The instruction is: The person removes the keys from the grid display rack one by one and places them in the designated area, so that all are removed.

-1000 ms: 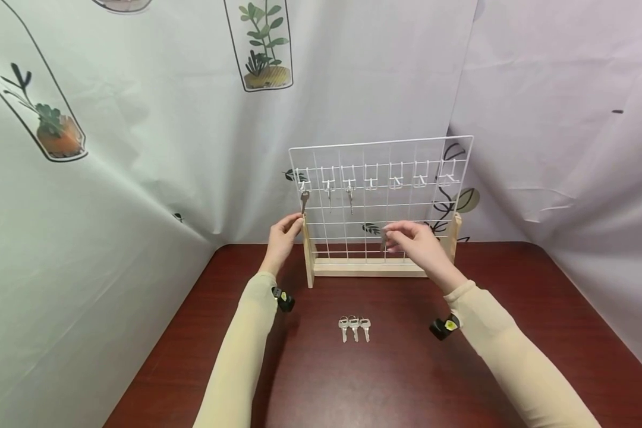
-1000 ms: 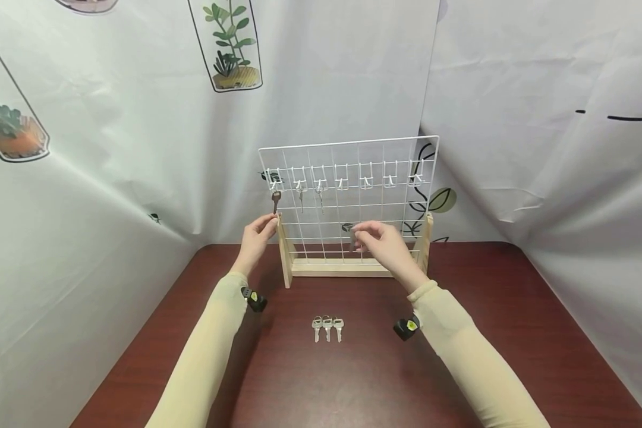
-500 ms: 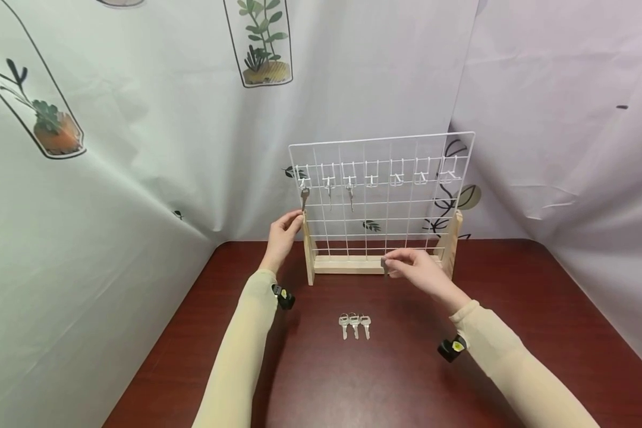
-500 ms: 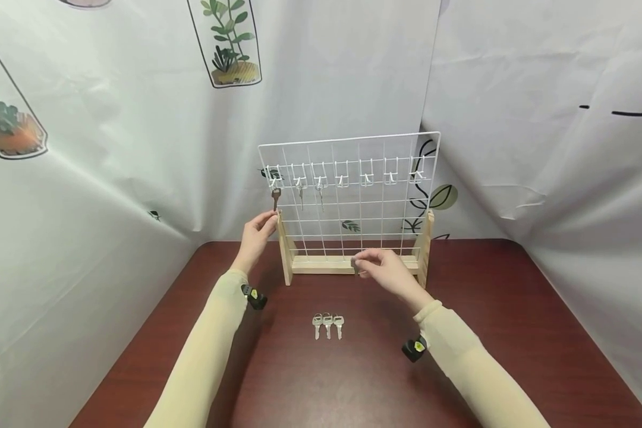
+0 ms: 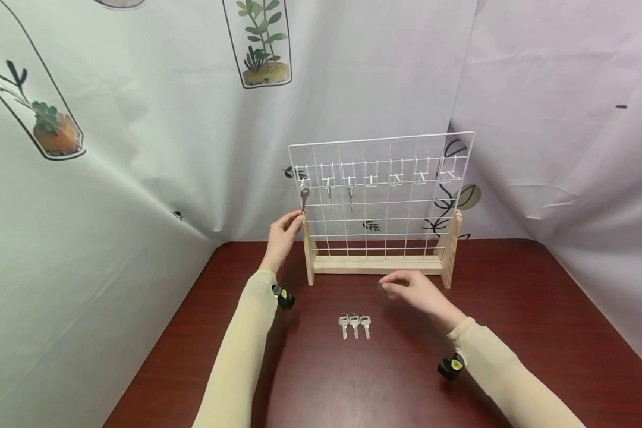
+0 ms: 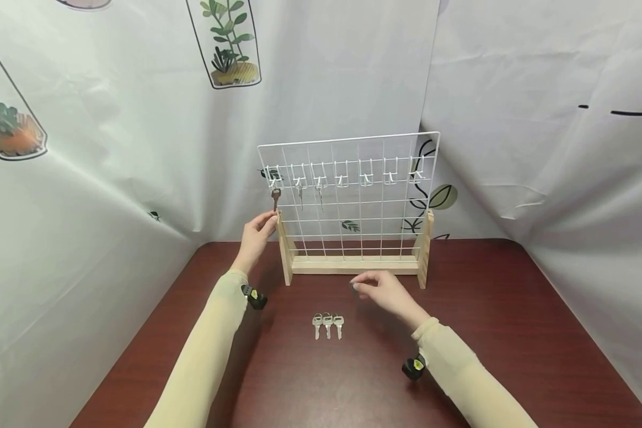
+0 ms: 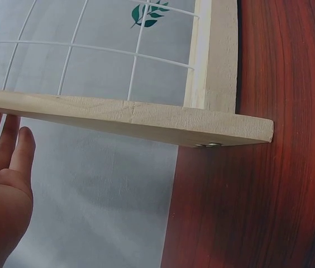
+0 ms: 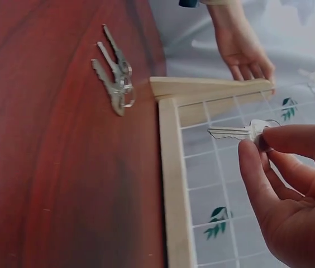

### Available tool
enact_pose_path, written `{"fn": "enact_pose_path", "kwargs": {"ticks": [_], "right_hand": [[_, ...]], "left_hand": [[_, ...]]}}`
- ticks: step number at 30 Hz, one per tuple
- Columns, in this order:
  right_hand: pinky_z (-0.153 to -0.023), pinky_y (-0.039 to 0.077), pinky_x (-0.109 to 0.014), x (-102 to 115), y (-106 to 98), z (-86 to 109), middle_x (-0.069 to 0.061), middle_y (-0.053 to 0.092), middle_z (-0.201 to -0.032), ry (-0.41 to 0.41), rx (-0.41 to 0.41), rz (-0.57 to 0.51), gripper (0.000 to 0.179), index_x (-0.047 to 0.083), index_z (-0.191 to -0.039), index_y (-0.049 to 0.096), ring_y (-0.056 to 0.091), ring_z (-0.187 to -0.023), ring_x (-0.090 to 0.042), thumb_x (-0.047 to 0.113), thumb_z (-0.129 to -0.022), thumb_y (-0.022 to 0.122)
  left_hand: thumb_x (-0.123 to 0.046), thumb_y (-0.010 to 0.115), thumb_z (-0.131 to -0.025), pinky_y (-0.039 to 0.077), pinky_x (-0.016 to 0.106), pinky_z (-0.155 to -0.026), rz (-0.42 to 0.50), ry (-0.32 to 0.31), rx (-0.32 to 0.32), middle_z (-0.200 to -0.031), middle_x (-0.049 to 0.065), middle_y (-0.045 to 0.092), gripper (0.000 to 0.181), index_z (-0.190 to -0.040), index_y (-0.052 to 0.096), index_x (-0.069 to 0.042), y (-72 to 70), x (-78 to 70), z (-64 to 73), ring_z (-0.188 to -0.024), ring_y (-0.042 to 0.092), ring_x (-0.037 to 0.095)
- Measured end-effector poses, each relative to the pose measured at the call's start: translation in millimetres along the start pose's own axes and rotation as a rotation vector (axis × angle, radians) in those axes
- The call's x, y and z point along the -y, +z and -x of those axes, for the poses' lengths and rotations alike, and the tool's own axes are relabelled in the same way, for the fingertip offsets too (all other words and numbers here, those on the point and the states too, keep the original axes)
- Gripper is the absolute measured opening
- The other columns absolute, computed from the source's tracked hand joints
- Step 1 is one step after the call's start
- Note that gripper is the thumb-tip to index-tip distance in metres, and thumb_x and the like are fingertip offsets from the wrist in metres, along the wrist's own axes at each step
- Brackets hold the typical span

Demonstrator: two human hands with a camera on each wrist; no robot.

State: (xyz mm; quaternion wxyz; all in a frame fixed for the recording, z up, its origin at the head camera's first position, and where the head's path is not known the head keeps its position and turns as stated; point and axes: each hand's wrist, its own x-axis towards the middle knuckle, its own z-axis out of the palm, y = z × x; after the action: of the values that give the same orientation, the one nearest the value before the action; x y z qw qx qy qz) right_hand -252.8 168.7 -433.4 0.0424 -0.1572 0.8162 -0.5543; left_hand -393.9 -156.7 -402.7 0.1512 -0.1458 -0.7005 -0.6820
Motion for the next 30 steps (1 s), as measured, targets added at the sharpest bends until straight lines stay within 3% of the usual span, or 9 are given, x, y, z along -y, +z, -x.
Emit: {"fn": "enact_pose_path", "kwargs": {"ticks": [6, 13, 17, 23, 30], "right_hand": [[-0.079, 0.061, -0.036, -13, 8, 3.8, -0.017, 0.073, -0.101, 0.020, 0.061, -0.069, 0.020, -0.010, -0.110, 0.070, 0.071, -0.085, -0.023, 0.005, -0.097, 0.065], [-0.074, 0.062, -0.031, -26, 20, 6.9, -0.017, 0.073, -0.097, 0.059, 0.116, -0.095, 0.019, -0.012, -0.106, 0.070, 0.069, -0.080, -0.016, 0.003, -0.096, 0.066], [-0.074, 0.062, -0.032, -31, 26, 9.7, -0.019, 0.073, -0.097, 0.095, 0.143, -0.115, 0.019, -0.015, -0.106, 0.069, 0.068, -0.080, -0.015, 0.000, -0.096, 0.064], [-0.072, 0.062, -0.032, -32, 30, 12.1, -0.021, 0.073, -0.098, 0.091, 0.151, -0.111, 0.019, -0.017, -0.106, 0.068, 0.067, -0.079, -0.015, -0.001, -0.095, 0.064], [-0.070, 0.062, -0.033, -34, 34, 13.4, -0.018, 0.072, -0.094, 0.130, 0.125, -0.104, 0.019, -0.018, -0.105, 0.068, 0.069, -0.077, -0.017, -0.002, -0.095, 0.065]], "left_hand": [[-0.017, 0.065, -0.100, 0.050, 0.030, -0.103, 0.006, -0.009, 0.003, -0.125, 0.021, 0.067, 0.037, -0.128, 0.064, 0.009, -0.5, 0.0, 0.7, -0.106, 0.063, 0.008], [-0.016, 0.065, -0.100, 0.051, 0.029, -0.101, 0.002, -0.003, -0.004, -0.117, 0.011, 0.071, 0.035, -0.126, 0.065, 0.007, 0.2, -0.1, 0.1, -0.103, 0.064, 0.008], [-0.015, 0.066, -0.100, 0.051, 0.029, -0.101, 0.009, -0.010, -0.004, -0.120, 0.016, 0.070, 0.034, -0.126, 0.065, 0.008, 0.1, 0.6, -0.6, -0.103, 0.064, 0.007], [-0.017, 0.063, -0.102, 0.049, 0.031, -0.105, -0.004, -0.029, 0.003, -0.130, 0.022, 0.065, 0.038, -0.131, 0.062, 0.007, -0.8, 0.4, -0.6, -0.107, 0.062, 0.008], [-0.017, 0.064, -0.101, 0.050, 0.030, -0.103, -0.012, -0.032, -0.002, -0.125, 0.018, 0.067, 0.036, -0.129, 0.064, 0.006, -0.5, -0.9, 0.5, -0.107, 0.063, 0.009]]}}
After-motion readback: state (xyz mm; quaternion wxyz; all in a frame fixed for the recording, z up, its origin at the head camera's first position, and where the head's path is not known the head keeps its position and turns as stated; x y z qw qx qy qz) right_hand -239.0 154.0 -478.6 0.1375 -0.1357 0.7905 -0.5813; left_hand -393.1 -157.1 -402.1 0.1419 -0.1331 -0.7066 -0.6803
